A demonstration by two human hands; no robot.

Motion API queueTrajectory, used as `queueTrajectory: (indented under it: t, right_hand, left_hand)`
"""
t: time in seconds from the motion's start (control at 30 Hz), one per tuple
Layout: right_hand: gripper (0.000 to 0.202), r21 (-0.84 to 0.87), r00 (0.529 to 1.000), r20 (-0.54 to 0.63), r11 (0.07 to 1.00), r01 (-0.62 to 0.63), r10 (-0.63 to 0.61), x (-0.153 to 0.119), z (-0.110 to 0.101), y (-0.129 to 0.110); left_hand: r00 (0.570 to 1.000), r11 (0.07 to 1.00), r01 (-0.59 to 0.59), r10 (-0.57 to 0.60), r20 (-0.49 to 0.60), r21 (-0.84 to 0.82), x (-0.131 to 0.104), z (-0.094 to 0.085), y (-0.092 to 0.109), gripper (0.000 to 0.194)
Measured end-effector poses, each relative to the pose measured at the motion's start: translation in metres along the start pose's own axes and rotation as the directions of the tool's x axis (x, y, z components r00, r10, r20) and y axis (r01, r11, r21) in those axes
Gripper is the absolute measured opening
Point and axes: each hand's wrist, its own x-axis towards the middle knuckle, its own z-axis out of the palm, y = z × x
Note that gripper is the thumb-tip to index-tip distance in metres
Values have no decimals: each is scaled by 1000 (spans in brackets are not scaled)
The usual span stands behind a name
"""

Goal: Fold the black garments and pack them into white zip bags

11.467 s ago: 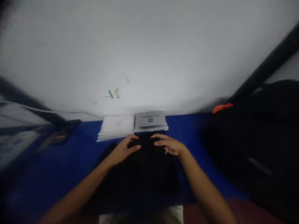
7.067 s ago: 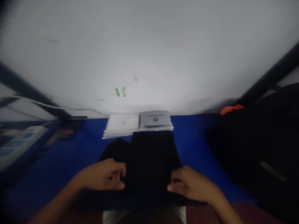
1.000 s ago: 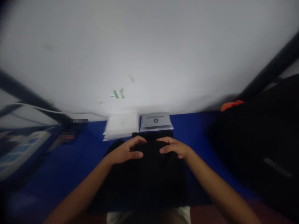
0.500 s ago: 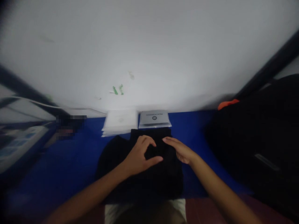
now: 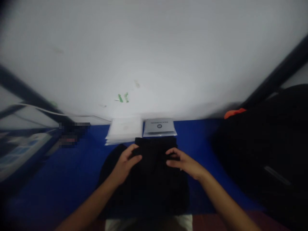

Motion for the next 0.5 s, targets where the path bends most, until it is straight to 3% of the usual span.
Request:
queueTrajectory:
  t: [0.07, 0.13, 0.27, 0.4, 0.5]
  right_hand:
    - [55, -132, 999, 43, 991, 38, -33, -5, -2, 2]
    - [55, -161, 997, 61, 985, 55, -46, -7, -4, 5]
    - [50, -199, 993, -68, 977, 80, -95, -2, -11, 12]
    - [43, -347, 974, -107, 925, 154, -202, 3, -19, 11]
    - [39, -487, 978, -24, 857, 168, -205, 0, -19, 2]
  left_hand:
    - [992, 978, 66, -86, -95, -198, -10, -28, -6, 23]
    - [972, 951, 62, -128, -199, -304, -24, -54, -12, 32]
    - [929, 939, 122, -222, -297, -320, -54, -92, -17, 53]
    - [928, 967, 207, -243, -283, -151, -71, -118, -29, 61]
    - [940, 940, 227, -143, -309, 254, -71, -132, -40, 50]
